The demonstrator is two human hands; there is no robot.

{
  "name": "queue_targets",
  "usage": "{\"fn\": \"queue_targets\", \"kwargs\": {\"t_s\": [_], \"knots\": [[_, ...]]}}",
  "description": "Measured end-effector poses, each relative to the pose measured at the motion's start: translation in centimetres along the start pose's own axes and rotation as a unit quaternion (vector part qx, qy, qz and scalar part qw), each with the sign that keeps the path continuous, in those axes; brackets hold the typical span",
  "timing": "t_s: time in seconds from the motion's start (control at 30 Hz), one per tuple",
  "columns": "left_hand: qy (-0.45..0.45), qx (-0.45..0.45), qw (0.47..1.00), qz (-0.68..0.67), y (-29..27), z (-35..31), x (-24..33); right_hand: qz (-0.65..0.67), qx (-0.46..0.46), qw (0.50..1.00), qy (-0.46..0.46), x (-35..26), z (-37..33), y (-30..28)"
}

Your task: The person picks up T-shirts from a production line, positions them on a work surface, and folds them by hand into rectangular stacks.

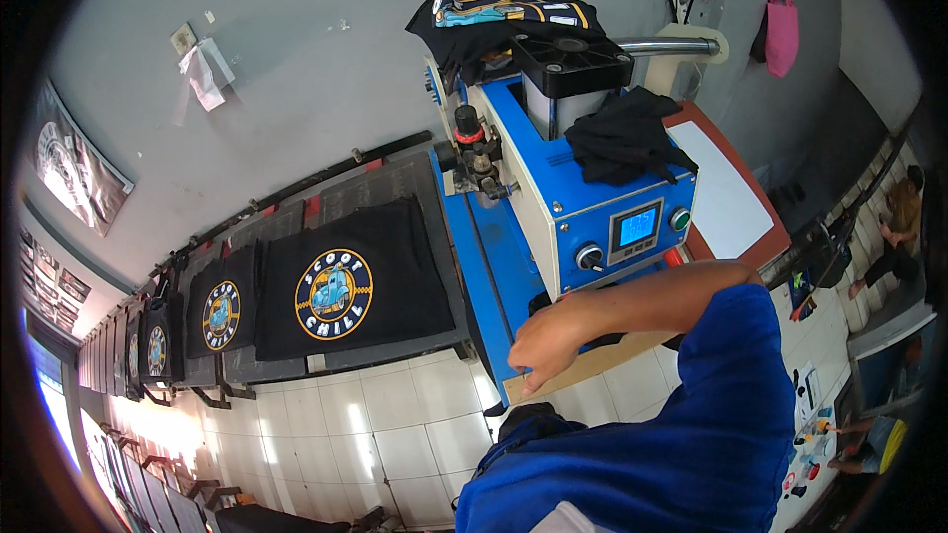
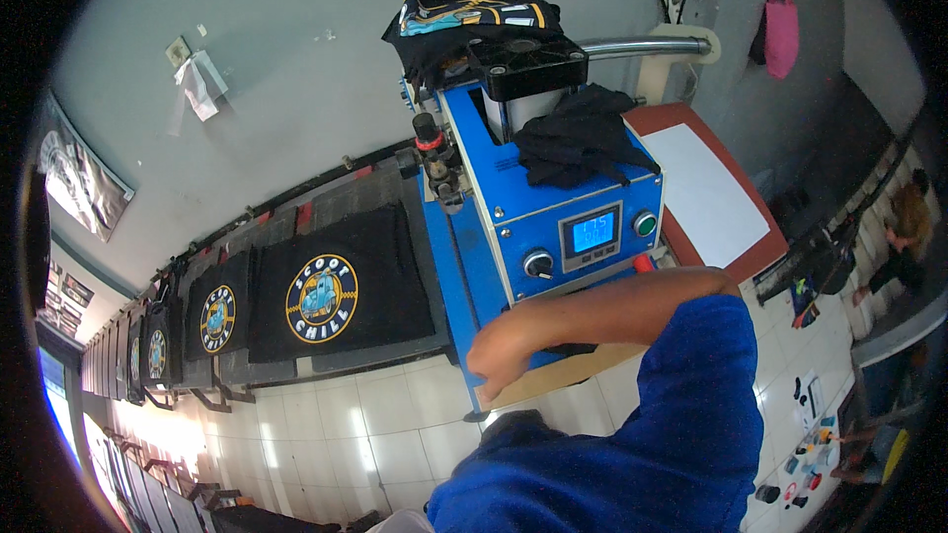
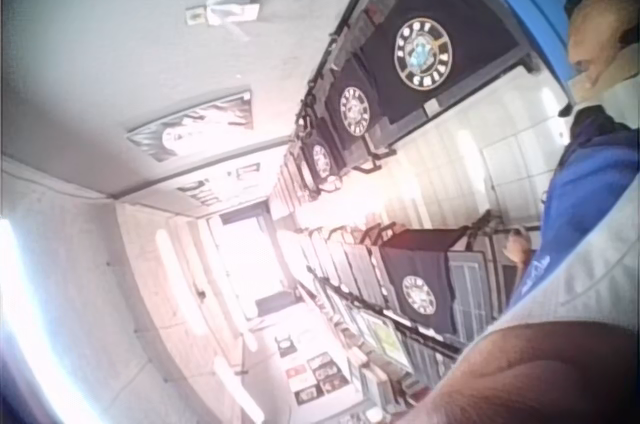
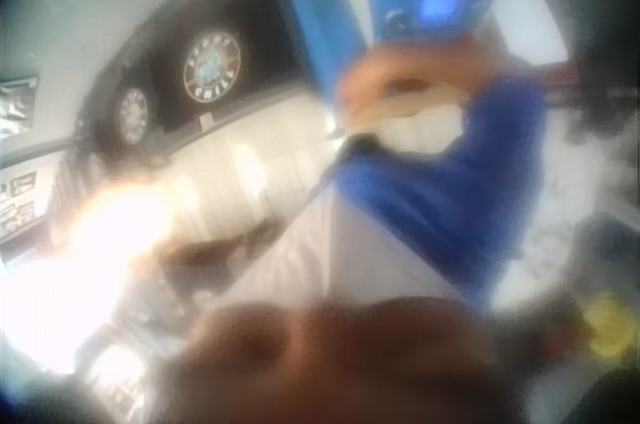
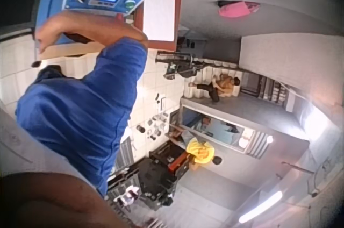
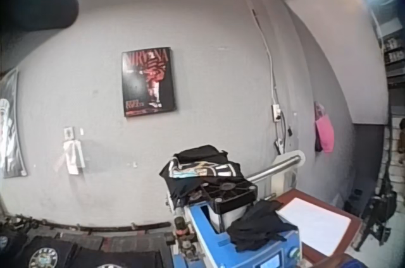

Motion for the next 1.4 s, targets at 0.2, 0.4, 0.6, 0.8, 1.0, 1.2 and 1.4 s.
{"fn": "queue_targets", "kwargs": {"t_s": [0.2, 0.4, 0.6, 0.8, 1.0, 1.2, 1.4], "knots": [[0.021, 0.048, 0.998, -0.030, 1.0, 0.5, 0.0, -0.003, 0.018, 1.000, -0.005, 0.3, 0.3, 0.3], [-0.003, 0.002, 0.999, -0.034, 0.2, 0.7, 0.1, -0.012, 0.001, 1.000, 0.006, -0.1, 0.1, -0.1], [-0.017, -0.039, 0.998, -0.040, -1.0, 0.5, 0.0, -0.002, 0.002, 1.000, 0.007, 0.1, 0.0, 0.1], [-0.032, -0.054, 0.998, -0.025, -0.8, 0.5, 0.3, -0.001, 0.052, 0.998, -0.017, 0.8, 0.3, 0.6], [0.016, 0.021, 0.999, -0.038, -1.6, 0.2, 0.4, -0.015, 0.022, 1.000, -0.007, 0.5, 0.4, 0.5], [0.023, 0.031, 0.999, 0.017, -0.6, 0.5, 0.3, -0.014, -0.004, 1.000, 0.006, -0.2, -0.6, 0.1], [0.064, 0.112, 0.975, 0.181, 0.4, 1.8, -0.4, -0.016, -0.013, 1.000, -0.003, 0.4, -0.7, -0.1]]}}
Point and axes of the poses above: each hand's wrist, its own z-axis towards the middle knuckle, its own y-axis out of the palm, x = y × z, the point moved 3 cm from there along z, towards the middle knuckle, and after that the axes turned 10 degrees about -x, right-handed, at the moved point
